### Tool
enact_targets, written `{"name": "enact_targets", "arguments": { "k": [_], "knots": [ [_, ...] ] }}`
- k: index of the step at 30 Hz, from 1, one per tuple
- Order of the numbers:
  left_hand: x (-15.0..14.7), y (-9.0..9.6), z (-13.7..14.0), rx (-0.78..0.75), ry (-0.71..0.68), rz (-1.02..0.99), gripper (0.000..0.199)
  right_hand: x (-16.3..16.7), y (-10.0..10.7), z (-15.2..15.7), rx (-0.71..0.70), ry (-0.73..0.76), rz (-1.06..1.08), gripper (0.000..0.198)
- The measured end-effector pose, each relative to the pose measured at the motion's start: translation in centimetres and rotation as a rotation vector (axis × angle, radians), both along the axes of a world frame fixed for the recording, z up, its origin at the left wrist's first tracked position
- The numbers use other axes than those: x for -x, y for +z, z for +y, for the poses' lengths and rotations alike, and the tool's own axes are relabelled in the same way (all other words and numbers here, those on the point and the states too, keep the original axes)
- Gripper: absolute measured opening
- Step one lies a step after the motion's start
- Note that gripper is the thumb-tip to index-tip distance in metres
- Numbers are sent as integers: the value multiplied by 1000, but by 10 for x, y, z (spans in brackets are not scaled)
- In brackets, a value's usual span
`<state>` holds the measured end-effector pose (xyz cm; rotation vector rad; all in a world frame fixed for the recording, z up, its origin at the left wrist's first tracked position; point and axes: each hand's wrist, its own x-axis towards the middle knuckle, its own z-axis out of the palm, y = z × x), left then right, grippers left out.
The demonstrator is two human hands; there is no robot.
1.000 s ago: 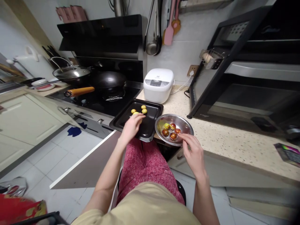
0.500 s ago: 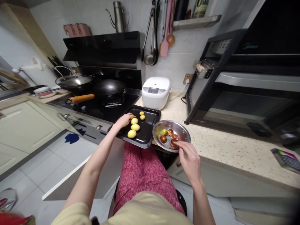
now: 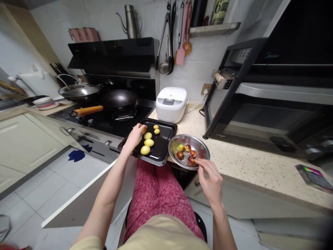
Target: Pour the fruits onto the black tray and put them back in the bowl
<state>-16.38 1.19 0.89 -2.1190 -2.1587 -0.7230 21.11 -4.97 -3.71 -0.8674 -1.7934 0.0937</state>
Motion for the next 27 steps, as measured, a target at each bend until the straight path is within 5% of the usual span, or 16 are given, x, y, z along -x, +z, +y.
{"name": "enact_targets", "arguments": {
  "k": [4, 8, 12, 20, 27],
  "knots": [
    [-54, 12, -41, -273, -233, -227, 32, 12, 5, -5, -11, 14, 18, 23],
    [-125, 2, -79, -282, -459, -398, 30, 26, 11, -11, 7, 33, 32, 20],
    [-170, -17, -95, -269, -543, -492, 35, 32, 13, -18, 82, 43, 71, 23],
    [-195, -38, -95, -269, -580, -513, 55, 34, 1, -13, 335, -25, 181, 26],
    [-175, -40, -87, -245, -493, -372, 34, 21, 13, 22, 505, 47, 48, 27]
  ]
}}
